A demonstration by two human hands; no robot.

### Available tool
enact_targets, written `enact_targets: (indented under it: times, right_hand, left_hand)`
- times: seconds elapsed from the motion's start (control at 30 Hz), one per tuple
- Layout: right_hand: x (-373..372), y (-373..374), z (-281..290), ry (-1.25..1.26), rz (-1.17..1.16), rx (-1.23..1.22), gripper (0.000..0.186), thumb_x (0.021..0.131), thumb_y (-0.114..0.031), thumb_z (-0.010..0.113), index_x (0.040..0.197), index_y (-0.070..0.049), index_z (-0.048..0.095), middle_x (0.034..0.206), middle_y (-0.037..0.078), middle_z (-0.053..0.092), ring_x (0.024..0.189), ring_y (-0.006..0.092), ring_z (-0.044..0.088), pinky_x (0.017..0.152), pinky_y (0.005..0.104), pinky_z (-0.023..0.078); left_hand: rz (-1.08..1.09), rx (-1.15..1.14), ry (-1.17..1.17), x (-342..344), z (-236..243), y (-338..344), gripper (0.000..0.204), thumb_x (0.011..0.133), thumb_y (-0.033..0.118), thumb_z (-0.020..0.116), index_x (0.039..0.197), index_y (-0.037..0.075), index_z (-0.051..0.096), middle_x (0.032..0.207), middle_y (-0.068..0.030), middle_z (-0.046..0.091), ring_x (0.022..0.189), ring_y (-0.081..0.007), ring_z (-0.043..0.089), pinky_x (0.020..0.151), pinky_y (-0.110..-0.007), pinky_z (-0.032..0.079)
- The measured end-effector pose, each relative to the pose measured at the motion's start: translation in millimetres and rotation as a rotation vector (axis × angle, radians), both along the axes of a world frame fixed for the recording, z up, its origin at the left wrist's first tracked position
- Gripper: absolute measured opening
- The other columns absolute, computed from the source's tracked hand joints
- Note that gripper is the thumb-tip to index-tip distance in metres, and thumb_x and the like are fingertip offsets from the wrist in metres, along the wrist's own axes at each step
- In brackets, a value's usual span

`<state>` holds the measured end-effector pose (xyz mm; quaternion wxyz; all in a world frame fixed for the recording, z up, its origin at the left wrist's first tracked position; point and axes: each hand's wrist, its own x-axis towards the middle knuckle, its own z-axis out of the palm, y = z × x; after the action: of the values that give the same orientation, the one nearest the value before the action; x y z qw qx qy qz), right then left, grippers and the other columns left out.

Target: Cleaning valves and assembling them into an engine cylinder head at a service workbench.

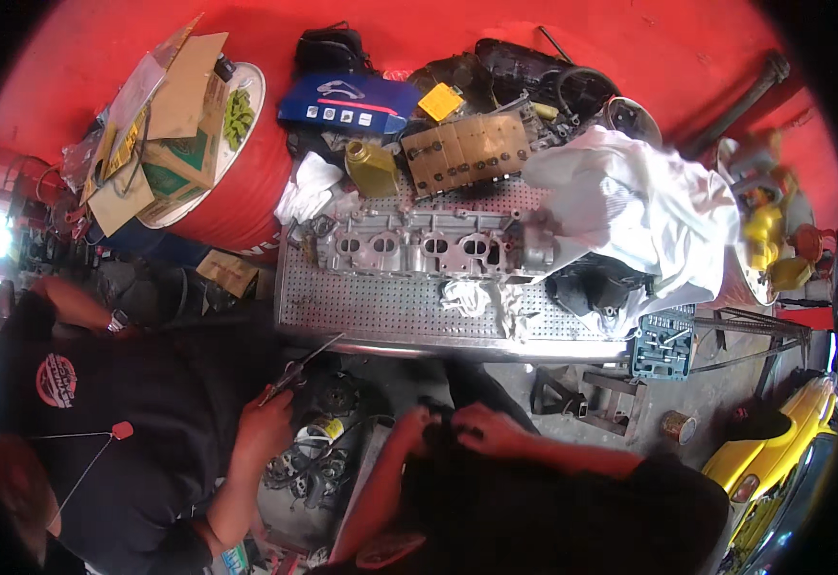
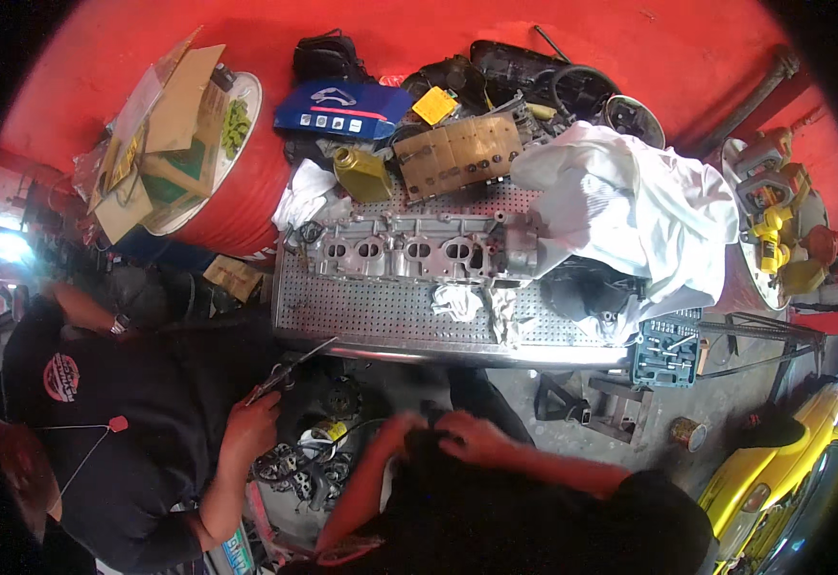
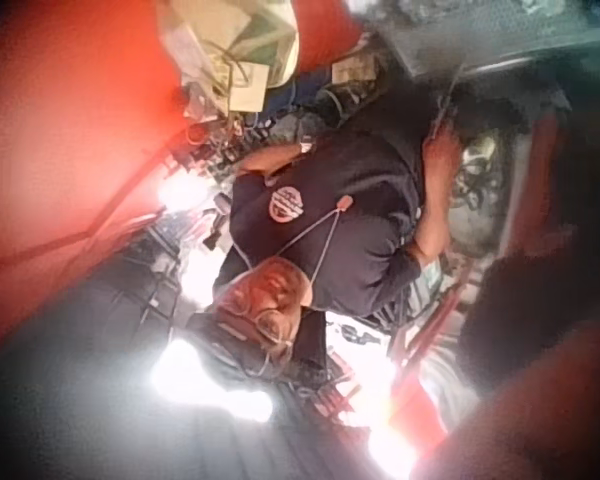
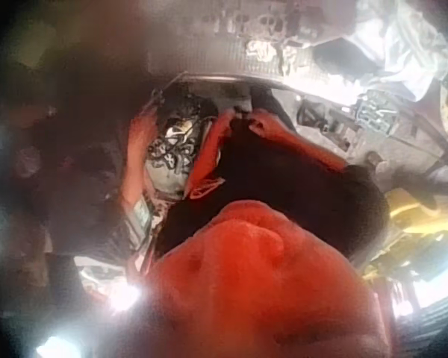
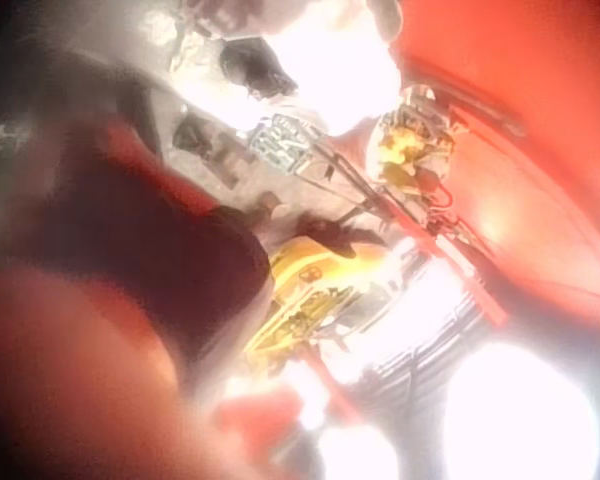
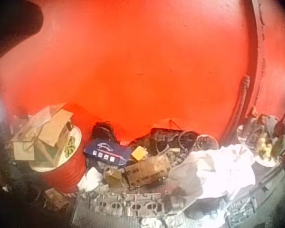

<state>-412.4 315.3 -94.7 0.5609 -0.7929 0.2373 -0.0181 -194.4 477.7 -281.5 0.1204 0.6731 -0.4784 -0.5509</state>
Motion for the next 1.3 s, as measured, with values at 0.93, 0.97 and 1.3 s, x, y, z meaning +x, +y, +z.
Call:
enact_targets:
  times: [0.93,0.97,1.3]
  right_hand:
    - [120.5,-229.2,71.3,0.153,-0.739,-0.087,0.015,0.092,-0.007,0.065,0.106,-0.001,0.067,0.105,0.016,0.069,0.097,0.0318,0.069,0.085,0.0374,0.053]
    - [130.7,-235.3,72.1,0.123,-0.707,-0.087,0.014,0.092,-0.007,0.065,0.105,-0.002,0.067,0.105,0.016,0.069,0.097,0.0323,0.069,0.085,0.0377,0.053]
    - [150.3,-263.5,67.5,0.116,-0.494,-0.041,0.018,0.09,-0.006,0.067,0.108,-0.002,0.068,0.105,0.017,0.069,0.099,0.0348,0.068,0.086,0.0405,0.054]
  left_hand:
    - [0.664,-0.165,-0.308,145.5,82.6,-600.4,0.056,0.08,0.013,0.059,0.129,-0.011,0.045,0.112,-0.031,0.067,0.107,-0.0444,0.065,0.093,-0.048,0.052]
    - [0.722,-0.194,-0.293,144.2,79.6,-601.1,0.057,0.08,0.01,0.058,0.132,-0.009,0.044,0.114,-0.0305,0.066,0.108,-0.0447,0.064,0.093,-0.049,0.051]
    - [0.961,-0.132,-0.156,145.2,87.3,-606.4,0.053,0.083,0.015,0.059,0.134,0.002,0.051,0.119,-0.0253,0.067,0.109,-0.0412,0.065,0.095,-0.045,0.051]
